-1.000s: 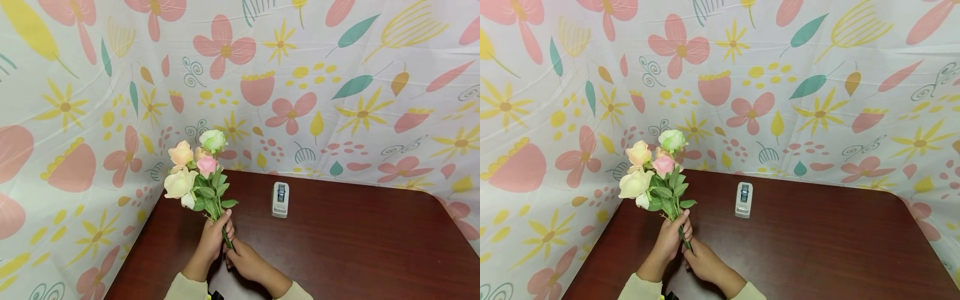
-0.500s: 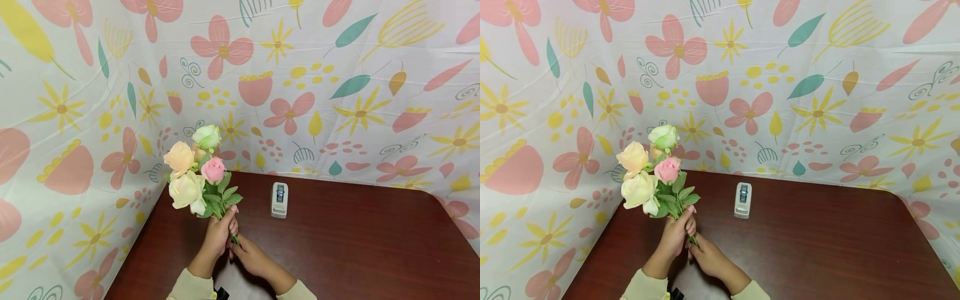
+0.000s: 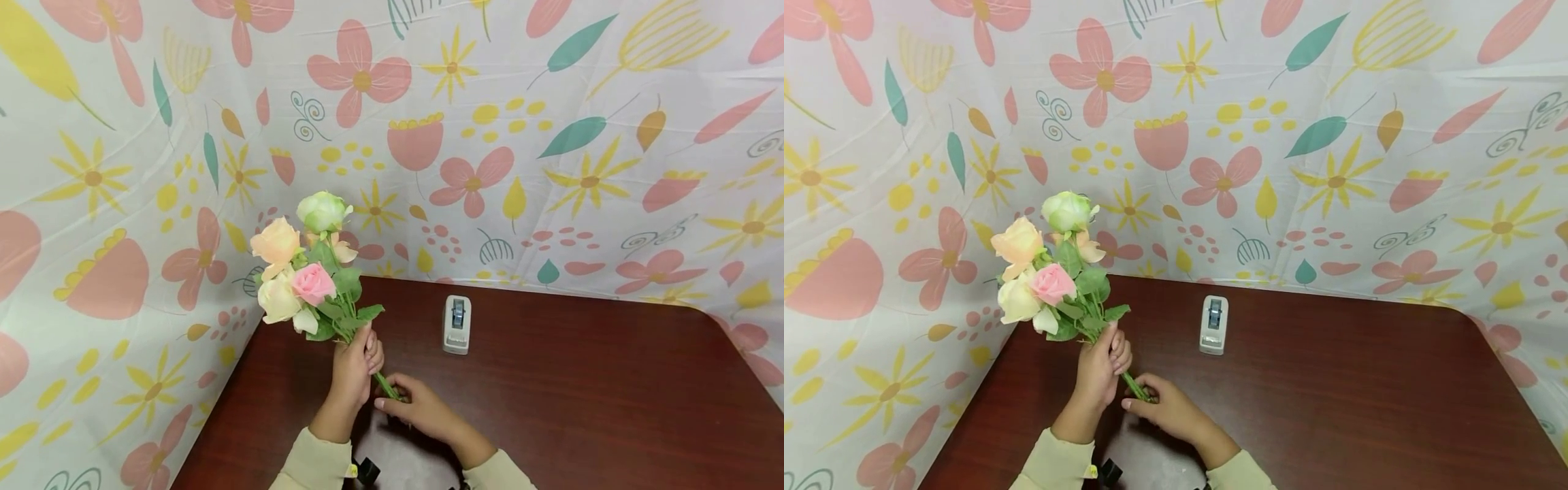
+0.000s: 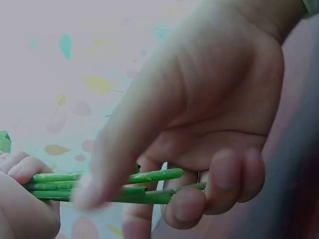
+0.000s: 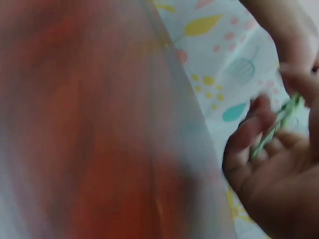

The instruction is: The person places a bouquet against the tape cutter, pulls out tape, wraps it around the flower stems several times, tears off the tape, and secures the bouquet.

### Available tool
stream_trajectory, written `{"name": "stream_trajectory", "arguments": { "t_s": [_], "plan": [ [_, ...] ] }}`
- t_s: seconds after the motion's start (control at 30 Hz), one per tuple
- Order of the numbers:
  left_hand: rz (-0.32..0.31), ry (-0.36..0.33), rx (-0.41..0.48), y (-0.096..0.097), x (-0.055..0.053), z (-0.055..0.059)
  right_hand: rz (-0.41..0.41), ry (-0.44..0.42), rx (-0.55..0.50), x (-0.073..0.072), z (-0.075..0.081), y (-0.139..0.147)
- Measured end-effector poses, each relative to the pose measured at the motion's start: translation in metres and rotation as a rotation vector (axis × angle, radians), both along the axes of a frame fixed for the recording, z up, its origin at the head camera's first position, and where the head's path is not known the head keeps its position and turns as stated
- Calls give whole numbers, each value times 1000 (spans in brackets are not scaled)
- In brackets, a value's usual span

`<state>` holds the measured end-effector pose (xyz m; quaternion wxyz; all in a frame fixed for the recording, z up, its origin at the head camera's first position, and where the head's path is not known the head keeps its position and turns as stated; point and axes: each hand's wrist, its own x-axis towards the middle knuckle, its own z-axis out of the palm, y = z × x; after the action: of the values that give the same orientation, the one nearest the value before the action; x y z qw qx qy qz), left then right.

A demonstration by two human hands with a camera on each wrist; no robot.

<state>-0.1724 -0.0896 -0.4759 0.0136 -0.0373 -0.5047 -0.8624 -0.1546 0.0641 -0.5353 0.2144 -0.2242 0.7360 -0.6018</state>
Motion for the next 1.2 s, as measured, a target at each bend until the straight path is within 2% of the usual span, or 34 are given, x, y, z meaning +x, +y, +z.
{"name": "stream_trajectory", "arguments": {
  "t_s": [0.17, 0.27, 0.47, 0.6, 0.7, 0.87, 0.97, 1.2],
  "plan": [
    [-7, 15, 73, -1, -4, 4, 75, -118, -180, -6, 2, 10],
    [6, 15, 105, 0, -6, 5, 61, -218, -266, -9, 3, 13],
    [21, -1, 195, 4, -11, 6, -76, -428, -399, -10, 4, 8],
    [42, -7, 220, 8, -13, 4, -191, -539, -509, -9, 6, 2],
    [56, -14, 227, 12, -13, 2, -270, -576, -568, -8, 7, -2],
    [60, -33, 229, 20, -12, 0, -303, -582, -623, -7, 12, -9],
    [62, -46, 227, 24, -11, -3, -329, -574, -623, -6, 14, -11],
    [64, -59, 193, 36, -8, -9, -447, -580, -612, -5, 13, -12]
  ]
}}
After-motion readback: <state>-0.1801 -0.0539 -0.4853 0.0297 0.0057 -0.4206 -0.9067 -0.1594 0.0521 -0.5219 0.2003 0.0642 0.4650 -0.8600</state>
